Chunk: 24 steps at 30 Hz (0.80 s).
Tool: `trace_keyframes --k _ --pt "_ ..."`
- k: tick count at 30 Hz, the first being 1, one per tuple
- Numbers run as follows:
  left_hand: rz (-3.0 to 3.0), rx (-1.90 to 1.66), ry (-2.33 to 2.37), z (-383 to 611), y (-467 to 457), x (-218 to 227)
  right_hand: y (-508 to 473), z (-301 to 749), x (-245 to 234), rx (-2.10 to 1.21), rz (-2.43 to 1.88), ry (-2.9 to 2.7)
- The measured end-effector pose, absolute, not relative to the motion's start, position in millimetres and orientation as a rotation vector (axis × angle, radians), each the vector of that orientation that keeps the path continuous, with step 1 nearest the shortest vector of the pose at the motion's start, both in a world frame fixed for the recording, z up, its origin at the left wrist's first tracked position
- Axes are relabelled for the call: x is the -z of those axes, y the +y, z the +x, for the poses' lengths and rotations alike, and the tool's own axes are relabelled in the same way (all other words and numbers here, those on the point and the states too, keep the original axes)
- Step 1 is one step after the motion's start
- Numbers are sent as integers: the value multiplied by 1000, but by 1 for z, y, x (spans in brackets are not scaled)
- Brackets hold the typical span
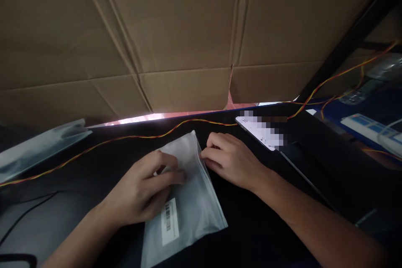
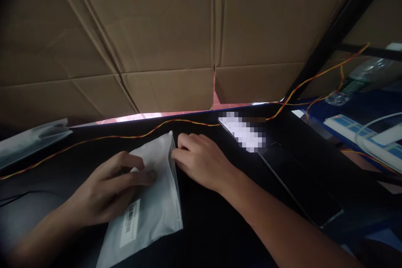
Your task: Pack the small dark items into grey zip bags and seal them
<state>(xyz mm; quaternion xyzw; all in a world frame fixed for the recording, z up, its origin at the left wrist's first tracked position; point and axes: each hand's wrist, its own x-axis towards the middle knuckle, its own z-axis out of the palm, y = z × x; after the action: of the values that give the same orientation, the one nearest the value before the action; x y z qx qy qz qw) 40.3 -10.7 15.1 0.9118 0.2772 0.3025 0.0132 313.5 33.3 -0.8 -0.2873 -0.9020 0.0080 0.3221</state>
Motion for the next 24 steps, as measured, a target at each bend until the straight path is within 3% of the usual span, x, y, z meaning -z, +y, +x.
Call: trace_keyframes --k 11,18,24 --pt "2973 -1018 778 37 -10 -15 30 309 1 -104 -596 -2303" --pt "2934 -1637 1081 13 -3 -19 45 322 0 -275 -705 -2546" --pt "3001 -1307 1179 7 -8 -15 36 323 -10 -571 -768 -2346"
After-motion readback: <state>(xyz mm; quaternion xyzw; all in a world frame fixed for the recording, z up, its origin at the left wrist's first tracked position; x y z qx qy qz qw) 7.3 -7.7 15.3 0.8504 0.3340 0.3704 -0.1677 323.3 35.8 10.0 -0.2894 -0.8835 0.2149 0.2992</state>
